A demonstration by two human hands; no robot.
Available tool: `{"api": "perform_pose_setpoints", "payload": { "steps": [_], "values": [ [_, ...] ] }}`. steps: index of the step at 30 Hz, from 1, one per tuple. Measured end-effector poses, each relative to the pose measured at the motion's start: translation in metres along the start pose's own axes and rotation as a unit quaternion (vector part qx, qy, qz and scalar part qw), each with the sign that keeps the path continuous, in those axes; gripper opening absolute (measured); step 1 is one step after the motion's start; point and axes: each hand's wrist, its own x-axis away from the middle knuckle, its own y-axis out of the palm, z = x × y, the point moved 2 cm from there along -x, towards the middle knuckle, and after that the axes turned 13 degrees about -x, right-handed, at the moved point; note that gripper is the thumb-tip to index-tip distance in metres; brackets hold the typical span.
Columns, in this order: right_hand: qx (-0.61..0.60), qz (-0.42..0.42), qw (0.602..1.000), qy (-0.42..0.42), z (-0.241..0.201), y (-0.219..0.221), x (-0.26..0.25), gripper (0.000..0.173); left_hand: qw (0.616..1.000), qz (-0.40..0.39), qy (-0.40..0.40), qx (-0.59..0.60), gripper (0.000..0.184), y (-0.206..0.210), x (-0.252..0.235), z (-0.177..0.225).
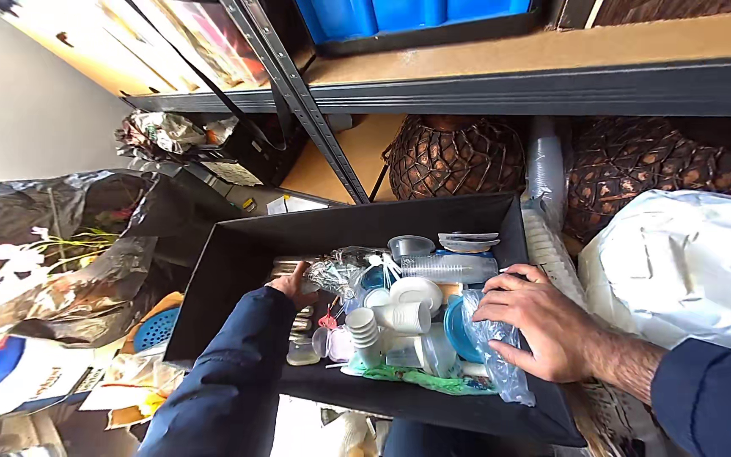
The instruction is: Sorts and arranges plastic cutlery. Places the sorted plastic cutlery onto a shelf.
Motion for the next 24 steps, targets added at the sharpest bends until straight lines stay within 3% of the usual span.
{"api": "perform_pose_setpoints", "payload": {
  "steps": [2,4,6,8,10,11,13,16,17,19,22,24],
  "values": [
    [0.003,-0.013,1.0,0.01,0.0,-0.002,-0.001,0.041,0.999,0.014,-0.004,0.04,0.086,-0.007,0.024,0.004],
    [0.012,-0.023,0.999,0.023,-0.002,-0.005,-0.002,0.052,0.993,0.041,0.018,0.11,0.088,-0.009,0.046,0.014],
    [0.008,-0.016,0.999,0.047,-0.007,-0.011,-0.001,0.092,0.969,0.062,0.073,0.226,0.092,-0.006,0.069,0.032],
    [-0.05,-0.003,0.993,0.107,-0.023,-0.025,-0.004,0.138,0.916,0.049,0.134,0.375,0.091,-0.011,0.102,0.063],
    [-0.181,0.08,0.972,0.128,-0.049,-0.047,-0.013,0.156,0.835,0.012,0.215,0.506,0.085,-0.015,0.131,0.097],
    [-0.229,0.121,0.96,0.108,-0.063,-0.06,-0.019,0.155,0.798,-0.016,0.258,0.545,0.082,-0.018,0.145,0.112],
    [-0.271,0.149,0.95,0.052,-0.084,-0.084,-0.029,0.134,0.743,-0.066,0.33,0.579,0.07,-0.025,0.171,0.138],
    [-0.296,0.141,0.944,0.019,-0.084,-0.102,-0.033,0.056,0.689,-0.112,0.389,0.601,0.052,-0.027,0.195,0.168],
    [-0.284,0.125,0.95,0.026,-0.082,-0.104,-0.034,0.042,0.676,-0.128,0.396,0.609,0.05,-0.025,0.199,0.175],
    [-0.274,0.084,0.956,0.056,-0.079,-0.105,-0.032,0.042,0.663,-0.148,0.392,0.62,0.05,-0.022,0.206,0.186],
    [-0.296,0.031,0.948,0.113,-0.084,-0.099,-0.029,0.062,0.676,-0.141,0.386,0.612,0.042,-0.016,0.211,0.199],
    [-0.299,0.044,0.943,0.141,-0.089,-0.094,-0.029,0.058,0.688,-0.128,0.383,0.604,0.037,-0.013,0.211,0.207]
  ]
}}
